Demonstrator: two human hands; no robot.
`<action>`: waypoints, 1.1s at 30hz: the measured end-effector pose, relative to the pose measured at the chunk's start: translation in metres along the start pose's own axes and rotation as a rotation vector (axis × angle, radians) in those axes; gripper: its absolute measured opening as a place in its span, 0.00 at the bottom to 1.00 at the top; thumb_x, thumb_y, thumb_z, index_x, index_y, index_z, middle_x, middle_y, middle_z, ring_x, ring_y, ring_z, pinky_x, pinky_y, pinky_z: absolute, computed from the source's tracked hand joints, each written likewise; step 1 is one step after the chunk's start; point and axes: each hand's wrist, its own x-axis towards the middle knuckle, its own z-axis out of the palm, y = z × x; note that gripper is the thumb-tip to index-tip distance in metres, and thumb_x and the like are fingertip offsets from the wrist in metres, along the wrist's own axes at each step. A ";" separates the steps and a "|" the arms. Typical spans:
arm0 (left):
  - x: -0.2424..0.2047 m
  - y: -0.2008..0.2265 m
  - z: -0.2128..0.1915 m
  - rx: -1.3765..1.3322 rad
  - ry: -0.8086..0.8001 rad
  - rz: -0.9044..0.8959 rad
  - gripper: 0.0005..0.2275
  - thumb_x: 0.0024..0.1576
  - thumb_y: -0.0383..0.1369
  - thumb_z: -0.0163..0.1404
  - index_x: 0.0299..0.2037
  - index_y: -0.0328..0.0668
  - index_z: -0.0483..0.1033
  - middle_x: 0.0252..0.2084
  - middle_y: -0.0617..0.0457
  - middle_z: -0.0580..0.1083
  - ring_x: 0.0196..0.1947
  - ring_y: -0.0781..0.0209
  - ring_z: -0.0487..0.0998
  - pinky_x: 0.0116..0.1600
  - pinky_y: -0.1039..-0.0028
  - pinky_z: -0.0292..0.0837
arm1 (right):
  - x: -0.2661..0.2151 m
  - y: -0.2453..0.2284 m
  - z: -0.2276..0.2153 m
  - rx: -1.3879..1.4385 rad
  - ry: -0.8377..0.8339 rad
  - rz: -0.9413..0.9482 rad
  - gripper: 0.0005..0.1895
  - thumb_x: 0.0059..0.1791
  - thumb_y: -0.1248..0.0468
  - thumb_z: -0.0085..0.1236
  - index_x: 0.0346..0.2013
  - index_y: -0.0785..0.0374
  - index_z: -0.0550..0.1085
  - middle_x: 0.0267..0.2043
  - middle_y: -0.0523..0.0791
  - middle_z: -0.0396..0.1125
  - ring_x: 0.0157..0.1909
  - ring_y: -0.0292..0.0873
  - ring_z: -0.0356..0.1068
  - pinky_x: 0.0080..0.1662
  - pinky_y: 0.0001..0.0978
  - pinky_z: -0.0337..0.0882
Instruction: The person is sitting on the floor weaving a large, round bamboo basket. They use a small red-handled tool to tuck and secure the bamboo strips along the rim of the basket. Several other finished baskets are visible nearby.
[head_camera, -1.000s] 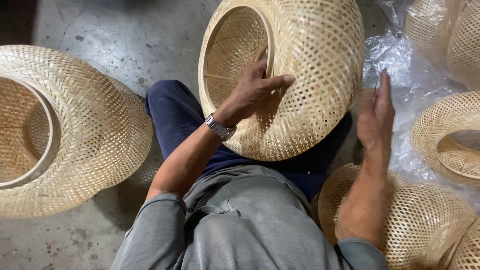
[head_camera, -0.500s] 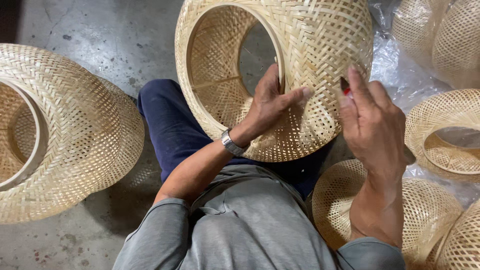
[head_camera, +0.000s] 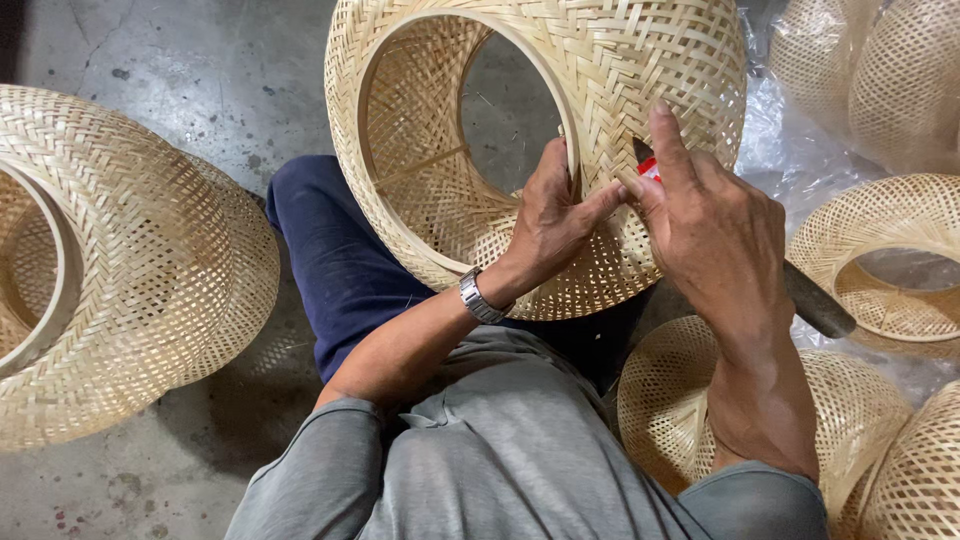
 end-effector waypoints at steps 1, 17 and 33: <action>0.000 0.001 0.001 -0.015 0.007 -0.013 0.19 0.61 0.34 0.56 0.55 0.33 0.64 0.43 0.48 0.75 0.37 0.66 0.81 0.38 0.74 0.82 | 0.002 -0.001 -0.001 0.004 -0.028 0.015 0.35 0.57 0.55 0.59 0.75 0.66 0.60 0.34 0.53 0.73 0.28 0.47 0.74 0.28 0.39 0.73; 0.003 0.000 0.005 0.123 0.058 -0.050 0.19 0.60 0.33 0.58 0.54 0.33 0.64 0.44 0.45 0.79 0.41 0.62 0.84 0.43 0.72 0.83 | 0.007 -0.003 0.010 -0.109 -0.072 0.015 0.26 0.56 0.59 0.60 0.70 0.56 0.71 0.30 0.47 0.68 0.24 0.42 0.70 0.23 0.32 0.71; 0.007 -0.007 0.005 0.051 0.037 -0.022 0.19 0.59 0.33 0.60 0.53 0.32 0.64 0.46 0.44 0.78 0.43 0.64 0.81 0.45 0.74 0.84 | 0.001 0.008 0.022 -0.329 0.078 -0.158 0.23 0.57 0.62 0.56 0.68 0.56 0.73 0.32 0.45 0.62 0.30 0.42 0.69 0.25 0.32 0.71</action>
